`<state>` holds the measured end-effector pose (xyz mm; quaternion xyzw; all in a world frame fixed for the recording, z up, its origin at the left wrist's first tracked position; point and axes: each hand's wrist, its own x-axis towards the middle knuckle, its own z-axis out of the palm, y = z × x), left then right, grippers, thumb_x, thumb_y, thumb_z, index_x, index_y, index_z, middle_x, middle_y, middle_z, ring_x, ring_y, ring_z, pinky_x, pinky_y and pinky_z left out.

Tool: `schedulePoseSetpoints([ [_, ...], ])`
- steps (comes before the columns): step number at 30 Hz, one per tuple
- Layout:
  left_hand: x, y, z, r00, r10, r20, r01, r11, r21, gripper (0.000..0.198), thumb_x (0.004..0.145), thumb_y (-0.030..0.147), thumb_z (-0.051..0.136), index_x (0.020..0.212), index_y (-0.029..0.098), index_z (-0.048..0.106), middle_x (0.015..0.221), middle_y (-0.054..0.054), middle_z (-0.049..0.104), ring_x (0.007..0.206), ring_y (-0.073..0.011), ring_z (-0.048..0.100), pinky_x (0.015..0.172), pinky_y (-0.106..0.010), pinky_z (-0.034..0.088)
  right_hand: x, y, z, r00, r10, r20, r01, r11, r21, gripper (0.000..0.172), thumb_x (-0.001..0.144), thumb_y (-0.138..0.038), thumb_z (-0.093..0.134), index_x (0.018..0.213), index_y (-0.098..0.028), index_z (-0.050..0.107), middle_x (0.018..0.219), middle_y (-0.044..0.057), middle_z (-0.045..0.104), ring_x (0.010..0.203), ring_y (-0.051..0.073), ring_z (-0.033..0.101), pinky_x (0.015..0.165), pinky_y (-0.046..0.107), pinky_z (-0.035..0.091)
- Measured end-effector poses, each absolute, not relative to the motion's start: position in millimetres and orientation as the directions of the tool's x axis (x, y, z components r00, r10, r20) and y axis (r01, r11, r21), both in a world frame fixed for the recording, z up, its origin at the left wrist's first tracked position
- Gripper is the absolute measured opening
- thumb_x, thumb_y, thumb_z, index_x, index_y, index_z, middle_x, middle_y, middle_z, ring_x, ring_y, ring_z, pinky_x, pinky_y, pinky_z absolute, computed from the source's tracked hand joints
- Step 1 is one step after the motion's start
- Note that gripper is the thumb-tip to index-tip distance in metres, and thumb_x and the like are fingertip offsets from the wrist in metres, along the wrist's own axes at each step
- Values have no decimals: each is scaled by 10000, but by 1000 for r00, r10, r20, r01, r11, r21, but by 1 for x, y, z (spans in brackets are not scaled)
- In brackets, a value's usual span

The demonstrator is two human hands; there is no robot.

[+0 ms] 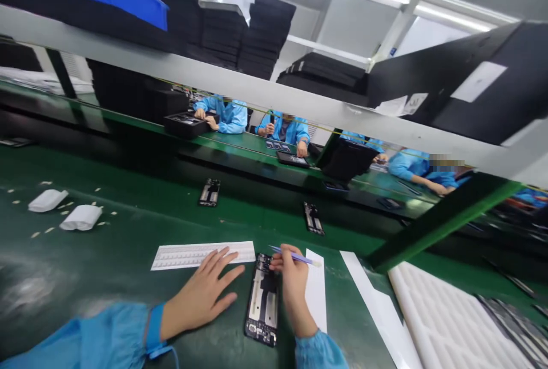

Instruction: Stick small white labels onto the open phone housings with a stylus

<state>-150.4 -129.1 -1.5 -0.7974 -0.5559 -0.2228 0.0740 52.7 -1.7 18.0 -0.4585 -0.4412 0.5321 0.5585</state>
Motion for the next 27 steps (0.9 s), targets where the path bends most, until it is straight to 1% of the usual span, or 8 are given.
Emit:
schedulePoseSetpoints([
  [2,-191,-145,-6,171,855,490,955,-265,130,408,964,274,457,1370,260,496,1481,-70,426,1401,-287,325,1141,-521,301,18,-16,25,-147,989,-20,-170,-45,-984,415,677,-493,803,862,-156,645,614,35,695,478,171,658,436,257,572],
  [4,-240,-155,-11,15,855,519,976,-125,178,361,969,253,420,1302,211,553,1418,-95,499,1374,-274,375,1135,-521,302,-26,-34,27,-340,939,-48,-126,-96,-987,447,644,-517,818,833,-143,660,657,58,712,532,192,690,438,255,573],
  [6,-285,-161,-15,-81,872,483,971,-41,237,371,976,266,394,1303,194,553,1365,-99,554,1341,-256,429,1132,-518,304,-73,-49,25,-503,859,-98,-60,-148,-987,436,621,-508,825,774,-133,664,654,63,712,558,195,700,436,236,563],
  [8,-317,-166,-16,-78,909,409,965,-34,260,394,975,302,411,1343,233,532,1358,-74,571,1322,-239,462,1140,-514,292,-113,-61,20,-584,800,-138,-7,-175,-985,398,639,-489,808,740,-136,653,626,51,703,539,185,692,424,226,548],
  [12,-337,-177,-14,87,956,280,966,-149,210,467,942,438,510,1404,380,470,1471,-15,465,1374,-254,402,1150,-506,276,-159,-70,1,-603,775,-191,53,-200,-978,294,685,-424,769,723,-162,641,595,16,690,505,177,680,435,232,539],
  [14,-335,-180,-13,92,961,261,970,-145,194,501,918,506,538,1404,413,461,1504,-8,419,1390,-280,374,1150,-518,270,-164,-71,-10,-602,778,-182,66,-179,-982,232,700,-372,754,724,-168,646,595,9,689,516,181,686,457,237,543],
  [19,-332,-179,-15,39,975,221,975,-86,207,503,903,575,532,1384,439,472,1538,-7,355,1408,-320,331,1135,-573,263,-160,-73,-22,-605,789,-110,65,-89,-994,113,738,-278,704,765,-174,670,616,10,700,573,194,704,528,255,561],
  [27,-333,-179,-18,40,967,251,967,-100,235,494,893,574,556,1359,415,514,1533,4,366,1407,-314,335,1154,-559,242,-159,-72,-26,-624,777,-81,76,-43,-996,186,784,-349,708,832,-170,709,683,31,729,576,190,696,532,258,552],
])
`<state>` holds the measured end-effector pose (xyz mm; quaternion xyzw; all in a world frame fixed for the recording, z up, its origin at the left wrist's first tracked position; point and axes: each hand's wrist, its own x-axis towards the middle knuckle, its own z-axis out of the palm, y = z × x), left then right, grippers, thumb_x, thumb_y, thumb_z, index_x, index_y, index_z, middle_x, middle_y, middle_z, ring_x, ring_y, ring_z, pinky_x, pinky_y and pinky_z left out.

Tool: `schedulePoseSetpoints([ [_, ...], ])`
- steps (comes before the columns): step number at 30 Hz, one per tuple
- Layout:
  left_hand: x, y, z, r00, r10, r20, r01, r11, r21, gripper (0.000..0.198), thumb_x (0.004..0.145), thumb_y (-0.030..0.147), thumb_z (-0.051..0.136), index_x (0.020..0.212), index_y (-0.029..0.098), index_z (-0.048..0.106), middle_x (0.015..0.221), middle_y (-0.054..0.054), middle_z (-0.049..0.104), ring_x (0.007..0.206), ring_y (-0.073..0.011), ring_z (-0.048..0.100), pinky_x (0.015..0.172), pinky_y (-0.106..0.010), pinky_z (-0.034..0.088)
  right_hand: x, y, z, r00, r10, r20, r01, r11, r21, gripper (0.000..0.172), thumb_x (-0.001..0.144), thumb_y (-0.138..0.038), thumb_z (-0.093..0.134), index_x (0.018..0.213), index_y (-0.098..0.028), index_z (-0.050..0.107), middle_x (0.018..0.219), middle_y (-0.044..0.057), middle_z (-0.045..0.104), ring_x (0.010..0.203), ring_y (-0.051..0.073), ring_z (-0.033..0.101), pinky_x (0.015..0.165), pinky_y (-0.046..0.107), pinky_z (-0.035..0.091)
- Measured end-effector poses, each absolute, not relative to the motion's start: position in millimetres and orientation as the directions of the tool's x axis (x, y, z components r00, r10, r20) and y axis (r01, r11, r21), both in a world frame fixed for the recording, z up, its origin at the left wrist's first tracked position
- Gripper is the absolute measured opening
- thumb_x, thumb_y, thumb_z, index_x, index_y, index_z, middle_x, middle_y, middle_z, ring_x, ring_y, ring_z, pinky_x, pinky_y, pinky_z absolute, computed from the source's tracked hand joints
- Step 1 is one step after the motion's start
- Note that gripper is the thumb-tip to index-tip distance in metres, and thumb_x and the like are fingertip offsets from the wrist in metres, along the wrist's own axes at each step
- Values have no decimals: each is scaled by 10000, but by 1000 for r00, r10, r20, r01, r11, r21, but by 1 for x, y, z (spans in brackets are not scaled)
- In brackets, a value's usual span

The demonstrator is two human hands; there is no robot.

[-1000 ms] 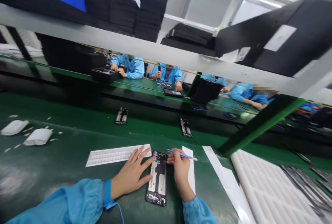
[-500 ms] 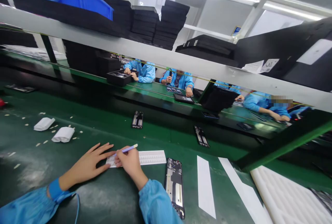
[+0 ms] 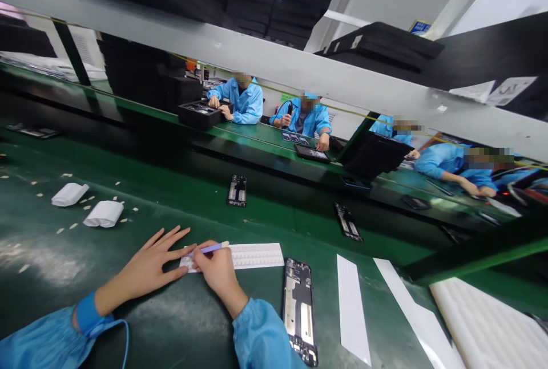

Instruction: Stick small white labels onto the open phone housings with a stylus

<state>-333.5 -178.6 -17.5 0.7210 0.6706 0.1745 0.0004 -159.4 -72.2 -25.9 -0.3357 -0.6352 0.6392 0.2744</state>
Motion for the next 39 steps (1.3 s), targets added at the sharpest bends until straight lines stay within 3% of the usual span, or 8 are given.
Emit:
schedulePoseSetpoints([
  [4,-334,-178,-16,45,972,229,975,-93,203,504,904,583,528,1383,435,475,1539,3,357,1409,-321,328,1141,-570,255,-159,-71,-30,-635,769,-64,59,-35,-998,247,783,-400,722,847,-162,729,713,43,741,564,179,688,521,250,546],
  [11,-331,-177,-12,29,980,199,981,-66,181,516,904,614,494,1395,460,449,1537,16,361,1411,-303,331,1134,-561,267,-162,-74,-22,-613,777,-144,-14,-192,-981,430,663,-535,803,798,-140,699,659,54,727,569,184,697,514,247,549],
  [16,-344,-176,-20,56,971,235,988,-88,129,502,903,595,500,1381,444,482,1531,8,373,1403,-306,344,1136,-551,255,-123,-82,-4,-571,815,-95,-73,-166,-983,478,657,-582,792,803,-135,706,701,70,738,618,193,715,478,224,533],
  [19,-344,-171,-25,65,942,331,982,-118,144,518,906,572,490,1395,402,476,1514,-19,400,1377,-329,378,1127,-583,246,-54,-79,10,-467,883,-50,-135,-127,-983,473,678,-574,789,838,-135,713,728,81,750,641,202,727,489,232,548],
  [23,-277,-173,-24,-26,836,549,953,-146,266,506,956,454,401,1430,278,399,1497,-81,406,1404,-346,320,1143,-616,175,56,-77,15,-221,974,-58,-116,-85,-990,429,666,-518,832,829,-141,709,717,83,757,624,206,729,496,245,567],
  [29,-118,-176,-15,448,784,430,820,-552,152,500,925,388,534,1401,265,443,1531,-30,366,1418,-251,306,1197,-450,170,128,-93,-9,-197,976,-88,-61,-102,-993,421,688,-518,827,812,-131,719,689,93,758,588,200,721,507,255,580],
  [35,-93,-137,-9,403,813,421,815,-528,239,435,893,423,584,1267,207,527,1526,-76,361,1425,-302,276,1166,-562,210,128,-101,-17,-270,960,-76,-59,-95,-994,372,746,-511,796,837,-156,736,716,81,766,608,191,721,587,273,596],
  [39,-102,-137,-8,510,790,341,742,-604,289,427,903,389,599,1285,219,513,1425,-57,497,1315,-236,453,1128,-438,359,128,-104,-18,-308,949,-72,-66,-97,-993,326,788,-483,774,863,-167,742,746,76,771,643,193,727,629,283,603],
])
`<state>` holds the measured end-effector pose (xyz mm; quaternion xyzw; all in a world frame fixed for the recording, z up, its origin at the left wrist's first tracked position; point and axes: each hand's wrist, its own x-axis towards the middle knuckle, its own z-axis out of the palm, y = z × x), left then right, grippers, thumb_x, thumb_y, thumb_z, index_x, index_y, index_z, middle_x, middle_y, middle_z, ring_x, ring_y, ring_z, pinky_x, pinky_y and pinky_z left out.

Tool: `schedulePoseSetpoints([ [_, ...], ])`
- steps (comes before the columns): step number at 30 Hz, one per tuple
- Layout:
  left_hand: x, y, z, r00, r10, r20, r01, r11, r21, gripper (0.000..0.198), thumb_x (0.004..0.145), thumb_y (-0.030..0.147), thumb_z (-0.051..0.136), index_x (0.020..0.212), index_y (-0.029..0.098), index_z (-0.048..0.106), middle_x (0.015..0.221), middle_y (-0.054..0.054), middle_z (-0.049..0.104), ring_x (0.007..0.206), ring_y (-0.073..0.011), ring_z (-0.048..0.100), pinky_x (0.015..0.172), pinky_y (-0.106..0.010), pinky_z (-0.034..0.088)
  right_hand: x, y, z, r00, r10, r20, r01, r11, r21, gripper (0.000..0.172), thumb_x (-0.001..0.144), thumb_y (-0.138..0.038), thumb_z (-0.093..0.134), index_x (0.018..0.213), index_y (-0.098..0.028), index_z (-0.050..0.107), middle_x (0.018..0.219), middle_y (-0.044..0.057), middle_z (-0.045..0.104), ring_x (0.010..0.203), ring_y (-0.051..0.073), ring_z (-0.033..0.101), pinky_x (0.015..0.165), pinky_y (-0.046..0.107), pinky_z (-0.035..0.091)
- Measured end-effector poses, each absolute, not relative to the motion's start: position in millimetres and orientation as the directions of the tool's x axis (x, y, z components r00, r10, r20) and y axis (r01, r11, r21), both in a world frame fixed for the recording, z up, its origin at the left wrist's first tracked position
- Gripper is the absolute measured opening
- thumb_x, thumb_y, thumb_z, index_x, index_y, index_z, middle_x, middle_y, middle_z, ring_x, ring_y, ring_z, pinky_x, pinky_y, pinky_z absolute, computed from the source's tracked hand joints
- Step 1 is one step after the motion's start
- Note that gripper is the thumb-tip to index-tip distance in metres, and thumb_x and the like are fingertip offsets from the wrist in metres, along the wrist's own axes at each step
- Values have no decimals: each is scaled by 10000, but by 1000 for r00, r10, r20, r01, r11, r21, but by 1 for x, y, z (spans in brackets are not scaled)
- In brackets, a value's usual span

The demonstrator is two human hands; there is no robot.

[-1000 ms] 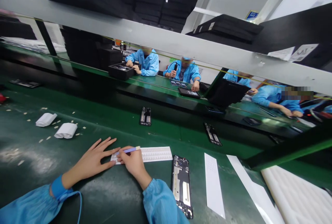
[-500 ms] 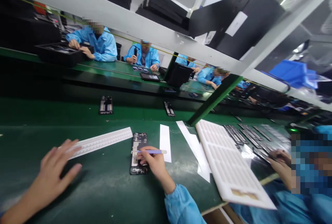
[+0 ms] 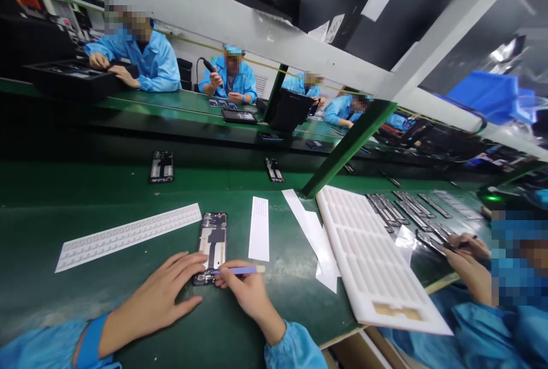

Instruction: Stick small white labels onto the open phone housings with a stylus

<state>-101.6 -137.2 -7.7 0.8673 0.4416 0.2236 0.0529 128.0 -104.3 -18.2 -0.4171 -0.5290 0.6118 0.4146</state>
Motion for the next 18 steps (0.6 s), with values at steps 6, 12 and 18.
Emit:
schedulePoseSetpoints([
  [6,-106,-143,-12,550,780,298,737,-621,267,455,921,422,583,1325,232,494,1385,-40,543,1270,-226,504,1106,-426,398,135,-103,-17,-322,943,-85,-58,-110,-992,261,805,-434,772,853,-178,751,728,64,771,628,186,728,620,264,603],
  [12,-106,-141,-12,558,772,304,733,-630,256,411,923,419,580,1288,237,532,1368,-34,555,1273,-213,503,1118,-405,378,138,-101,-13,-355,931,-81,-8,-89,-996,200,829,-388,753,869,-193,767,736,59,773,644,192,733,623,270,610],
  [18,-106,-141,-13,574,764,293,735,-639,226,379,930,410,568,1270,245,538,1370,-30,549,1283,-205,492,1121,-409,362,137,-101,-12,-375,925,-62,27,-56,-998,184,850,-373,732,881,-196,772,738,60,770,651,194,733,634,278,613],
])
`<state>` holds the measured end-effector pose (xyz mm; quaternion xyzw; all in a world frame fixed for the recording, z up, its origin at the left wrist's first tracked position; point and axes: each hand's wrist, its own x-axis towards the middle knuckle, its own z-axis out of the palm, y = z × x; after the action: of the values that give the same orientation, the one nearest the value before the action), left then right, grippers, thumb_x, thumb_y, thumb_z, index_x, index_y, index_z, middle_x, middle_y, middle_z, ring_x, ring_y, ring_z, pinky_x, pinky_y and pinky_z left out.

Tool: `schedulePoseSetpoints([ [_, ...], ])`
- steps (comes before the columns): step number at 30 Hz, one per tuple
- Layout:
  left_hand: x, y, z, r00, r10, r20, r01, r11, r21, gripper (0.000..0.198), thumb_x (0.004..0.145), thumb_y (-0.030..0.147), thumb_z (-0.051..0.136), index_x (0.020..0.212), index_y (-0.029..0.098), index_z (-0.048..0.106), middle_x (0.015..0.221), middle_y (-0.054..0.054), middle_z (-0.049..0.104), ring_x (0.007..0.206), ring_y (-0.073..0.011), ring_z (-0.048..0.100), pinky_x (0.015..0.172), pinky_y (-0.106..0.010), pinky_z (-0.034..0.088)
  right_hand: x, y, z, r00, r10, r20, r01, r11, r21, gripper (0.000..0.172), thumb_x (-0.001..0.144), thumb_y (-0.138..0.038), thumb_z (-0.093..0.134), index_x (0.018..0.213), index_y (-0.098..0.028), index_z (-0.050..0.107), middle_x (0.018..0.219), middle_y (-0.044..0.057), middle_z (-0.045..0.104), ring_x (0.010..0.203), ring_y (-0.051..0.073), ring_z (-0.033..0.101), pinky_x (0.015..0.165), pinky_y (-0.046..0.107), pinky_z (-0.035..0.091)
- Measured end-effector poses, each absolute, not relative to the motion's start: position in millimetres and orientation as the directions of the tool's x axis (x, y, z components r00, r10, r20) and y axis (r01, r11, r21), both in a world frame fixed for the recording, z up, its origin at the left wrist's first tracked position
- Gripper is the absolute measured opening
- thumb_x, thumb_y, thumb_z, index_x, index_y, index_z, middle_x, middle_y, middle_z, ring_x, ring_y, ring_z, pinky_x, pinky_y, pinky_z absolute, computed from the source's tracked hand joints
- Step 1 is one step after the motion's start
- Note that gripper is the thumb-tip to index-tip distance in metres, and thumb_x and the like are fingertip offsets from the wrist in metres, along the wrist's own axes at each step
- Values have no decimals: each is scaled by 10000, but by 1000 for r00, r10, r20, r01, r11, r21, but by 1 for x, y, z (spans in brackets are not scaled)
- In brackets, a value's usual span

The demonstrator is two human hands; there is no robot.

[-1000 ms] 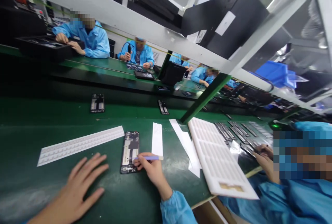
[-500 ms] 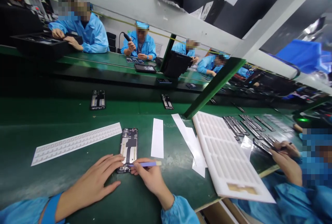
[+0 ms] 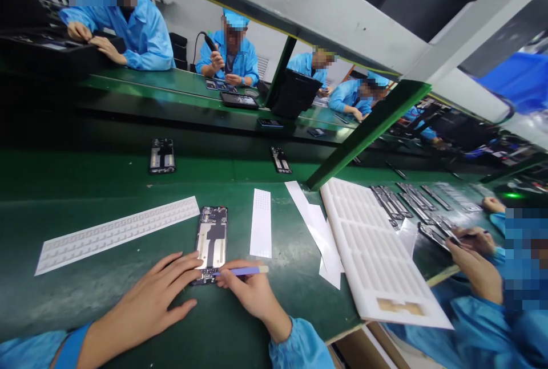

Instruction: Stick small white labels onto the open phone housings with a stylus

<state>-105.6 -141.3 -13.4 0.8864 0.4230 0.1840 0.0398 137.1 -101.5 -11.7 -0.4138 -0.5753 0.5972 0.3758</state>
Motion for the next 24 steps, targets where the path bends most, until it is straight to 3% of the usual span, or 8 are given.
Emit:
schedulePoseSetpoints([
  [13,-106,-141,-14,595,752,285,724,-655,217,352,928,356,572,1272,287,544,1370,-26,528,1298,-221,467,1129,-440,341,137,-101,-11,-394,919,-35,17,-31,-999,183,854,-369,723,886,-194,768,726,57,764,649,193,728,630,277,606],
  [24,-104,-142,-9,591,744,311,711,-663,236,332,914,271,573,1244,309,572,1339,-33,539,1284,-237,476,1122,-467,347,135,-102,-7,-372,928,-28,125,20,-992,205,860,-387,696,871,-192,757,715,55,757,636,208,724,623,303,606],
])
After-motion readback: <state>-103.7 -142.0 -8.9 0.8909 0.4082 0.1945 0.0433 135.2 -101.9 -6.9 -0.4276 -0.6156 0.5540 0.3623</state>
